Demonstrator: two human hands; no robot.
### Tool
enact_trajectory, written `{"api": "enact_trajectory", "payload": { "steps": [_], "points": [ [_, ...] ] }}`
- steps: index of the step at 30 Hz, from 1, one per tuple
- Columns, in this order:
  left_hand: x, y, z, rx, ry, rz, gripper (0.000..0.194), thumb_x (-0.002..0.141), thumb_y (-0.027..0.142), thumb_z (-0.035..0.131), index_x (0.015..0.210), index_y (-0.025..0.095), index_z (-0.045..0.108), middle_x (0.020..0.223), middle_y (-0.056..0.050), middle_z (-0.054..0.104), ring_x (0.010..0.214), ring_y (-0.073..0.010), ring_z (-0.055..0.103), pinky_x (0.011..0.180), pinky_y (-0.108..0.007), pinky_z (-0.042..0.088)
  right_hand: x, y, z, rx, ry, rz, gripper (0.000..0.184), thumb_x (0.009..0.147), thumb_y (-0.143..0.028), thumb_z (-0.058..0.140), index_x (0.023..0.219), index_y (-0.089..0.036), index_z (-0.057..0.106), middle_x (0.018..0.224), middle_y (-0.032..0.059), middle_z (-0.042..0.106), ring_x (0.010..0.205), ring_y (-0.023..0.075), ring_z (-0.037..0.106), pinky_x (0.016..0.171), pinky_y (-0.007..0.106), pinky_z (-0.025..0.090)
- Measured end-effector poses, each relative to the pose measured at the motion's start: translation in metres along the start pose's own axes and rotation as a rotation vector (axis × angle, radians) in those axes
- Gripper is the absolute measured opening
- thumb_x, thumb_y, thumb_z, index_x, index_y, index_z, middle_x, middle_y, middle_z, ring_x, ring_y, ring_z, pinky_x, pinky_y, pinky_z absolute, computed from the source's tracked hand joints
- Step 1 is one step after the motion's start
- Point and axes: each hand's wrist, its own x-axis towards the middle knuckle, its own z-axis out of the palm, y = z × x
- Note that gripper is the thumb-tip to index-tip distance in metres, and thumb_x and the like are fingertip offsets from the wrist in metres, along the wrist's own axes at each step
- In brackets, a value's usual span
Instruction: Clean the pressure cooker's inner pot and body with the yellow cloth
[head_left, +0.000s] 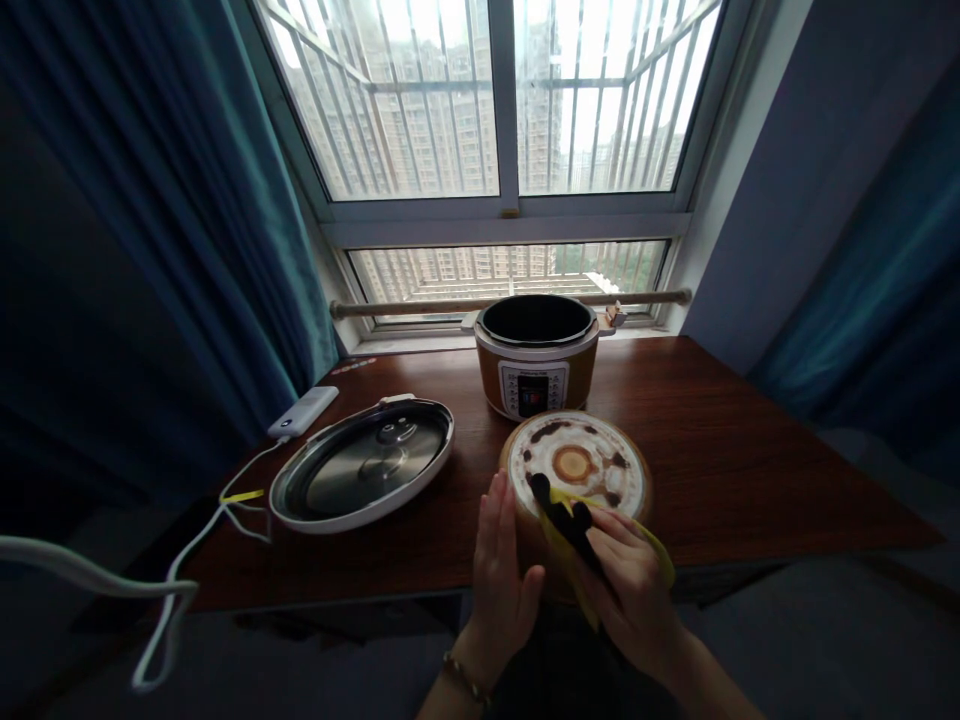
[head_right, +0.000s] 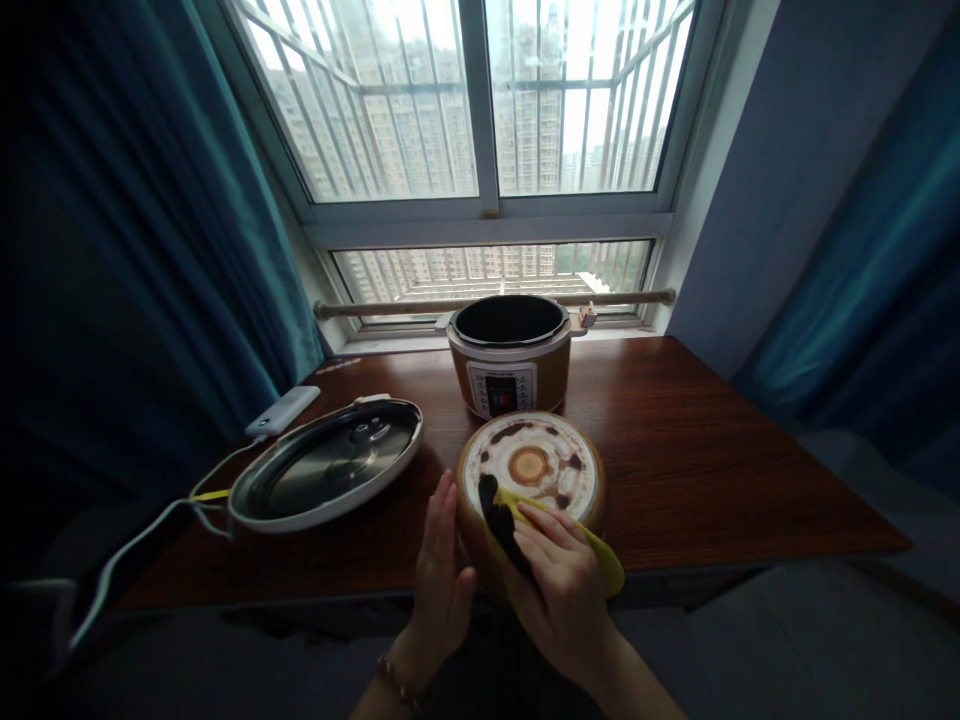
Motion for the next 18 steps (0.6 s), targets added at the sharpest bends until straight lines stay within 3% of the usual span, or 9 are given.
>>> {"api": "enact_trajectory", "payload": {
  "steps": [2,8,12,15,18],
  "points": [
    [-0.002,-0.005,0.0,0.027,0.017,-0.01,0.064,0.091,0.05,0.018,0.143,0.015,0.01,0.149,-0.014,0.018,0.137,-0.0297,0.014,0.109,-0.054,0.015,0.001,0.001,-0.008,0.051,-0.051,0.026,0.033,0.086,-0.021,0.043,0.116,-0.022,0.055,0.112,0.0067,0.064,0.113,0.0216,0.053,0.093,0.039,0.044],
    [-0.007,-0.02,0.006,0.097,-0.125,0.053,0.058,0.092,0.044,0.022,0.143,0.017,0.014,0.146,-0.014,0.027,0.136,-0.0273,0.019,0.108,-0.052,0.021,0.004,0.021,-0.017,-0.068,-0.121,0.079,0.035,0.086,-0.022,0.044,0.119,-0.02,0.056,0.119,0.0076,0.06,0.117,0.0229,0.05,0.1,0.041,0.039],
    [-0.008,-0.023,0.008,0.105,-0.091,0.067,0.055,0.093,0.038,0.026,0.142,0.016,0.017,0.145,-0.013,0.029,0.136,-0.026,0.02,0.108,-0.049,0.025,0.025,0.058,-0.029,-0.166,-0.131,0.245,0.036,0.088,-0.028,0.041,0.122,-0.022,0.055,0.124,0.0073,0.056,0.119,0.0233,0.047,0.1,0.041,0.038],
    [-0.007,-0.022,0.008,0.119,-0.067,0.079,0.054,0.092,0.035,0.028,0.141,0.014,0.021,0.144,-0.014,0.031,0.136,-0.0252,0.021,0.107,-0.047,0.028,0.052,0.09,-0.036,-0.147,-0.151,0.375,0.037,0.09,-0.034,0.038,0.121,-0.023,0.055,0.12,0.0078,0.059,0.113,0.0249,0.053,0.093,0.039,0.043],
    [-0.007,-0.022,0.007,0.135,-0.077,0.082,0.053,0.092,0.031,0.028,0.141,0.014,0.02,0.144,-0.014,0.031,0.136,-0.025,0.02,0.107,-0.048,0.027,0.076,0.114,-0.031,0.002,-0.191,0.367,0.038,0.09,-0.035,0.037,0.12,-0.022,0.056,0.114,0.0068,0.063,0.105,0.0246,0.059,0.09,0.036,0.045]
  ]
}}
